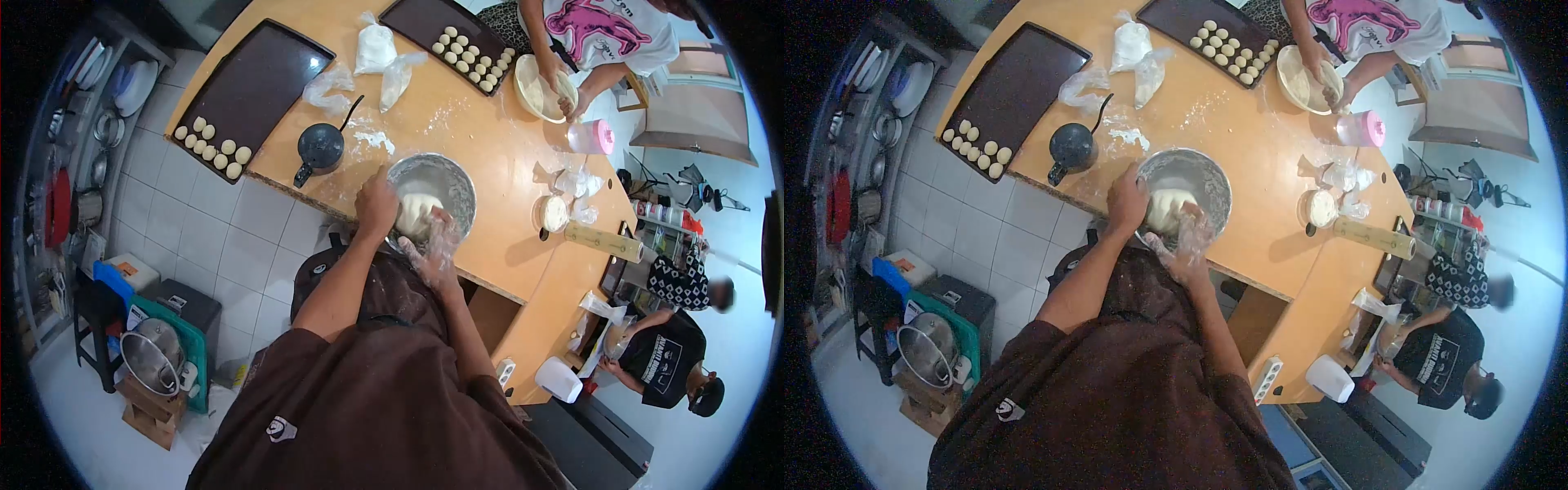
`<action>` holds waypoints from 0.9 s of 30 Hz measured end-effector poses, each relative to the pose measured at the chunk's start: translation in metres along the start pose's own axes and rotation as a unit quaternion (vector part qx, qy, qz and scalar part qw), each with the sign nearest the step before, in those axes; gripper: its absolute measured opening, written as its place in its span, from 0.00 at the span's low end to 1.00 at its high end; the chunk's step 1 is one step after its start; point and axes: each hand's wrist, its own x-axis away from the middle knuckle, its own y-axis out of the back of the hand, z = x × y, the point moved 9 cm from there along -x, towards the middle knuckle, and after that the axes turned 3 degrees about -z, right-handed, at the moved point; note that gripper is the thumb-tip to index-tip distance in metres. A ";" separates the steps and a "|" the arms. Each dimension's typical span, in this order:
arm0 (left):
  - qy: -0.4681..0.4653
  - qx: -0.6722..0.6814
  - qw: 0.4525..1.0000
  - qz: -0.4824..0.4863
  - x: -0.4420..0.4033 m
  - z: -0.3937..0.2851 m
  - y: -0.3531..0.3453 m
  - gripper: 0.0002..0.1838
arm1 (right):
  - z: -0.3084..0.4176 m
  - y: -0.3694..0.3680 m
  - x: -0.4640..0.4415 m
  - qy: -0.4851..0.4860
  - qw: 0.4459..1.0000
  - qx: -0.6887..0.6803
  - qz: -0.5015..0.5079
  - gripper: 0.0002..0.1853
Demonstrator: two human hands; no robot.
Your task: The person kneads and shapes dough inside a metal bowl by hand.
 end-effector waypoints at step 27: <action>-0.016 0.070 0.996 0.056 -0.009 -0.011 -0.012 0.12 | -0.049 -0.092 -0.020 -0.017 0.992 0.118 0.044 0.20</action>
